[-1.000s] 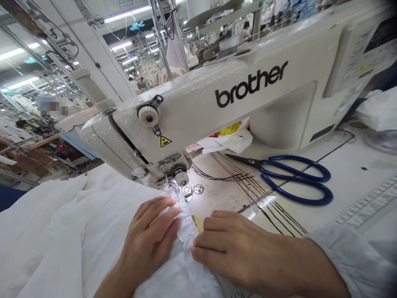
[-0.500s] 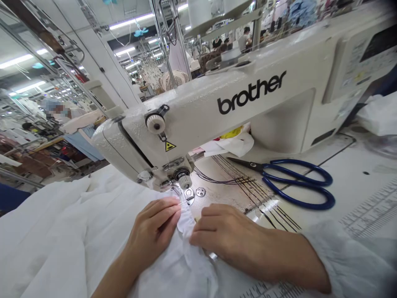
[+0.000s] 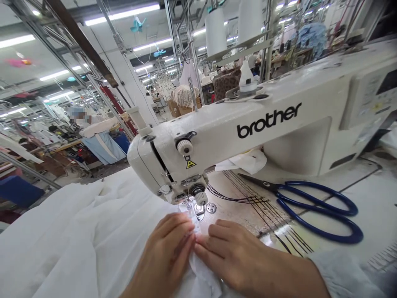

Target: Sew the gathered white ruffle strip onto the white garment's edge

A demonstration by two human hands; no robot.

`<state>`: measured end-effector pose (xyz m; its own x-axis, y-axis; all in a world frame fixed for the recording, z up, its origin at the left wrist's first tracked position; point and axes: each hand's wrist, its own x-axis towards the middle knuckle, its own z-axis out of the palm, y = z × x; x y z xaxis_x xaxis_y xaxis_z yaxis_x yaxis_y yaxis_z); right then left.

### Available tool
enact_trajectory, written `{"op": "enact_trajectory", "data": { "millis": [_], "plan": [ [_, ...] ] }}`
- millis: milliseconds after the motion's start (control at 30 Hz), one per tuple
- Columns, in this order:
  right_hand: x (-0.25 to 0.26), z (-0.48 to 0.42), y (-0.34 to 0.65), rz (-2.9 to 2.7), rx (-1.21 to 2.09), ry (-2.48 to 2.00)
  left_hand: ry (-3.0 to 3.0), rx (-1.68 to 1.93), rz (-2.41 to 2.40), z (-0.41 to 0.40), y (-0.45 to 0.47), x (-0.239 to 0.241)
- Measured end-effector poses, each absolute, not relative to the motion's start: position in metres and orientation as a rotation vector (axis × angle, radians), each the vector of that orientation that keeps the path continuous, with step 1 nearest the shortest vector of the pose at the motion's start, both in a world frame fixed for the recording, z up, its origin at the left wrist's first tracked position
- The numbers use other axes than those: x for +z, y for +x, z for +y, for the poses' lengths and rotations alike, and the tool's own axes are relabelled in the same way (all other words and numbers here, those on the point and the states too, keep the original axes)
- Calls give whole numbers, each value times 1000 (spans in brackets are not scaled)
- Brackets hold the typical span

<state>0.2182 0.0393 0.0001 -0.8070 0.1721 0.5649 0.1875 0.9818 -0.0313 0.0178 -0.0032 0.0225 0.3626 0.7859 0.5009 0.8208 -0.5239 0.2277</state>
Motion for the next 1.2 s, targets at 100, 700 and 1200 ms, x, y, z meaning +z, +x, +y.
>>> {"op": "enact_trajectory", "data": {
  "millis": [100,700,1200],
  "plan": [
    [-1,41,216,-2557,-36,-269,-2501,-912,-1497,-10,19,11],
    [2,60,197,-2666,291,-541,-2548,-774,-1383,17,-4,9],
    [-1,30,219,-2532,0,-418,-2682,-782,-1294,8,4,15]
  ]
}}
